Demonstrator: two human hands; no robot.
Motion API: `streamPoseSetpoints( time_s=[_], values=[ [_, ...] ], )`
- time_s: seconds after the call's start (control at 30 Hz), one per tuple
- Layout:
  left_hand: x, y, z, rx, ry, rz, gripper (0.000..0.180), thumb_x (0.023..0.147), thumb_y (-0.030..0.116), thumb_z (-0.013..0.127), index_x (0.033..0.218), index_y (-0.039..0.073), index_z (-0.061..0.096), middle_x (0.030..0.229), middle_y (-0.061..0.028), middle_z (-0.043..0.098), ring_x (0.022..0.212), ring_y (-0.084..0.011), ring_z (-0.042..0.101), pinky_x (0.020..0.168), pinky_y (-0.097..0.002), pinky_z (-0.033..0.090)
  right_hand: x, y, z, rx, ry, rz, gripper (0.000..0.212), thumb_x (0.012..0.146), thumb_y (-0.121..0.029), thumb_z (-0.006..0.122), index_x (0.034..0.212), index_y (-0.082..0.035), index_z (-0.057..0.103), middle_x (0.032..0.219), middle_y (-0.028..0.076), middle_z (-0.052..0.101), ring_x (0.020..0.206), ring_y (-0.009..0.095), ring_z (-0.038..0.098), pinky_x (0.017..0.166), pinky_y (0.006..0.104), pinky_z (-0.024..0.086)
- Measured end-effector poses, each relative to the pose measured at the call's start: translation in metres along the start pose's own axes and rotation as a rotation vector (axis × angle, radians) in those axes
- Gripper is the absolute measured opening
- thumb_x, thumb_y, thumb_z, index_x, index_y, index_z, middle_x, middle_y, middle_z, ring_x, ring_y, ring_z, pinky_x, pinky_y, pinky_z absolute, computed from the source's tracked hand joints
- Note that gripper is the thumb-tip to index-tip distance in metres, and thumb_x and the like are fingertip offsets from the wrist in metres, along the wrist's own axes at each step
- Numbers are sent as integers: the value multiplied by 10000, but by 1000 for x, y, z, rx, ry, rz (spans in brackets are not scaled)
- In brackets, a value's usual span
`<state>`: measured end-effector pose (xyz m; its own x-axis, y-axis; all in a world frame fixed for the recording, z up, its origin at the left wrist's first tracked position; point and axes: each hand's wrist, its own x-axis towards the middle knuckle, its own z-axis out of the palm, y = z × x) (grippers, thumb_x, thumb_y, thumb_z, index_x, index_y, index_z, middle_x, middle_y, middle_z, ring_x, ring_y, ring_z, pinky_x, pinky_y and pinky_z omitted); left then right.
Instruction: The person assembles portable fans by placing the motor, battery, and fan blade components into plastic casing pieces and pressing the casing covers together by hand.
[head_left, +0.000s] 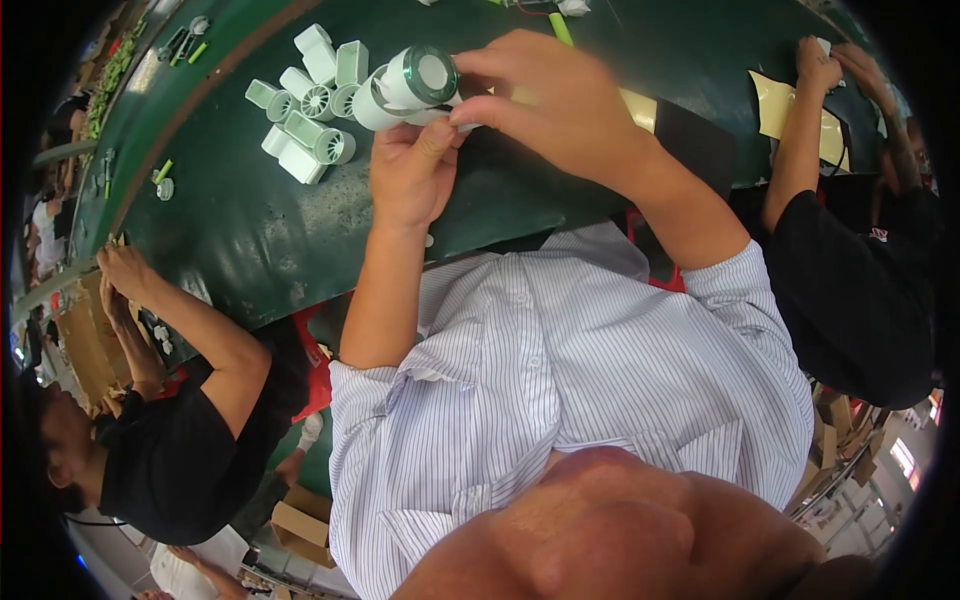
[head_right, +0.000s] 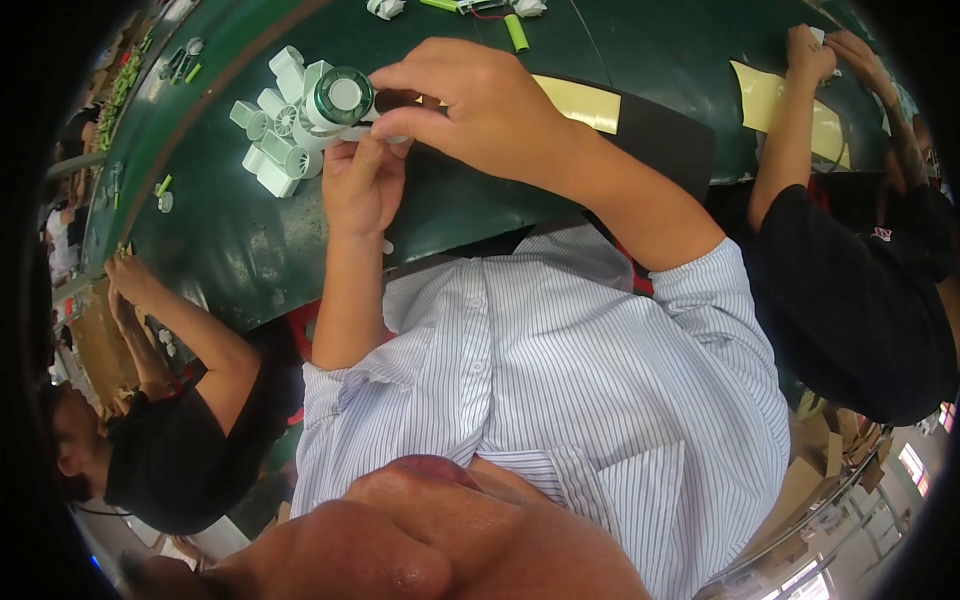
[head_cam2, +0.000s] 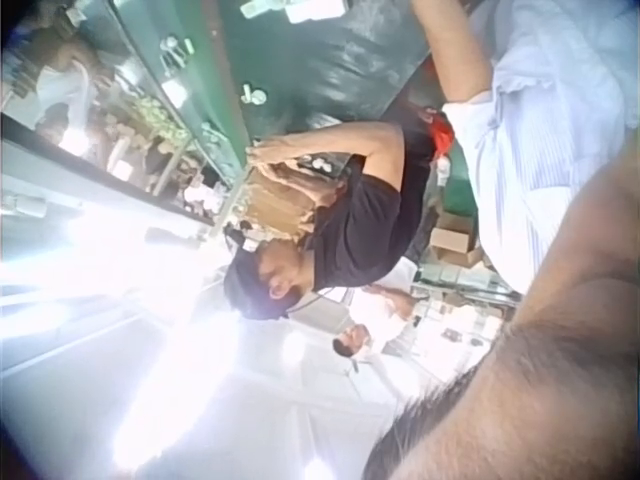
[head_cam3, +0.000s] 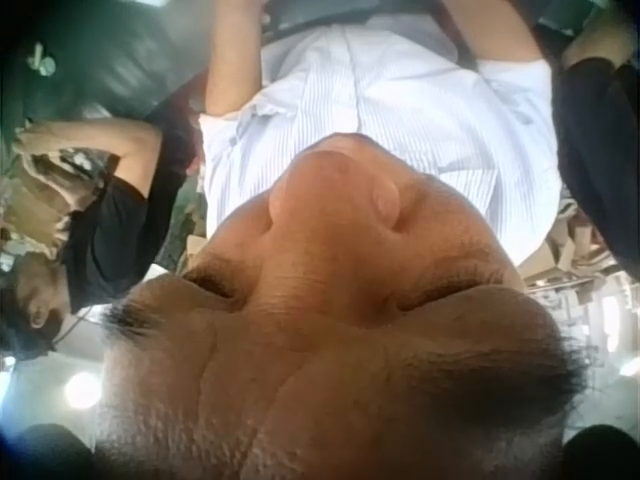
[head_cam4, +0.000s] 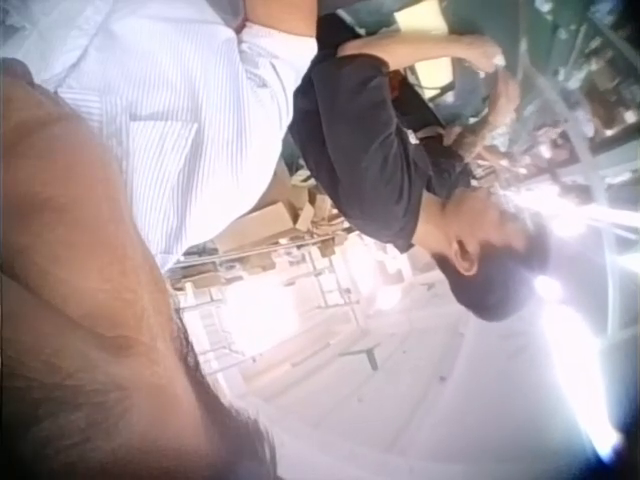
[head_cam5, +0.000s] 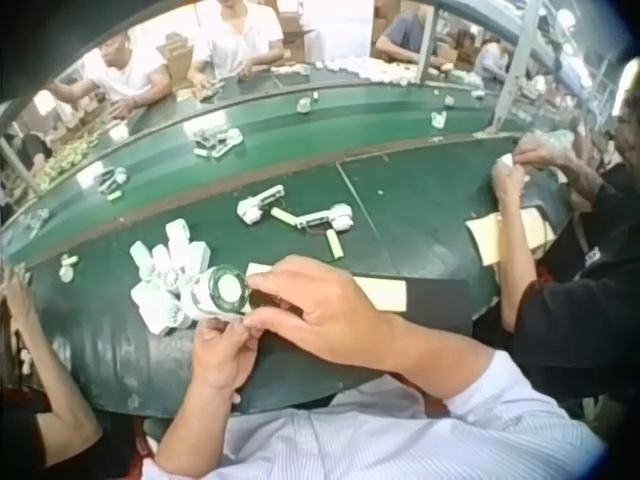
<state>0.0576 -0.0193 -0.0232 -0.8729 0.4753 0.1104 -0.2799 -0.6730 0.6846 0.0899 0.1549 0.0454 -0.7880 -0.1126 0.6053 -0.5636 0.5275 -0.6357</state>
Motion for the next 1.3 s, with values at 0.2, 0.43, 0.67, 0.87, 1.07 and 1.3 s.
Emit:
streamPoseSetpoints(
  time_s=[0.2,0.43,0.67,0.87,1.07,1.3],
  values=[
    [0,-6,4,7,23,-5,321,872,58,664,1177,47,563,1087,-70,618,1006,-189,606,893,-344,513,1,3,-3,15,-45,77,304,764,-209,734,985,-6,690,858,107,653,776,228,643,677,307,513],
    [-4,-8,8,-38,8,-88,346,941,92,564,1273,55,477,1244,-86,546,1140,-226,553,1004,-435,459,-4,26,5,-85,-99,-106,290,820,-245,670,990,-10,688,904,116,657,820,270,634,732,337,507],
    [-7,2,27,-156,-34,-81,353,978,229,459,1280,47,456,1291,-92,517,1191,-241,489,1040,-431,352,-10,20,13,-171,-143,-95,379,858,-234,634,1150,5,605,1035,164,668,888,322,654,760,371,519],
    [1,6,29,-46,138,-120,495,978,439,469,1287,52,455,1179,-97,575,1089,-222,539,970,-388,400,-11,19,15,-262,-41,-180,382,812,-141,676,1165,-11,607,1059,141,669,928,296,656,795,353,530],
    [10,38,24,492,54,24,596,761,1,757,1284,-21,469,1149,-153,611,1018,-189,600,904,-316,491,-5,24,-6,-376,-5,-420,450,750,-140,732,1180,-69,624,1011,86,668,957,275,632,807,334,526],
    [9,42,20,613,-169,153,678,682,-7,815,1275,-15,486,1217,-176,593,1101,-219,570,943,-341,471,-7,5,-37,221,-318,424,576,758,-220,763,1277,-74,559,1195,102,624,1013,257,624,881,352,484]
  ],
)
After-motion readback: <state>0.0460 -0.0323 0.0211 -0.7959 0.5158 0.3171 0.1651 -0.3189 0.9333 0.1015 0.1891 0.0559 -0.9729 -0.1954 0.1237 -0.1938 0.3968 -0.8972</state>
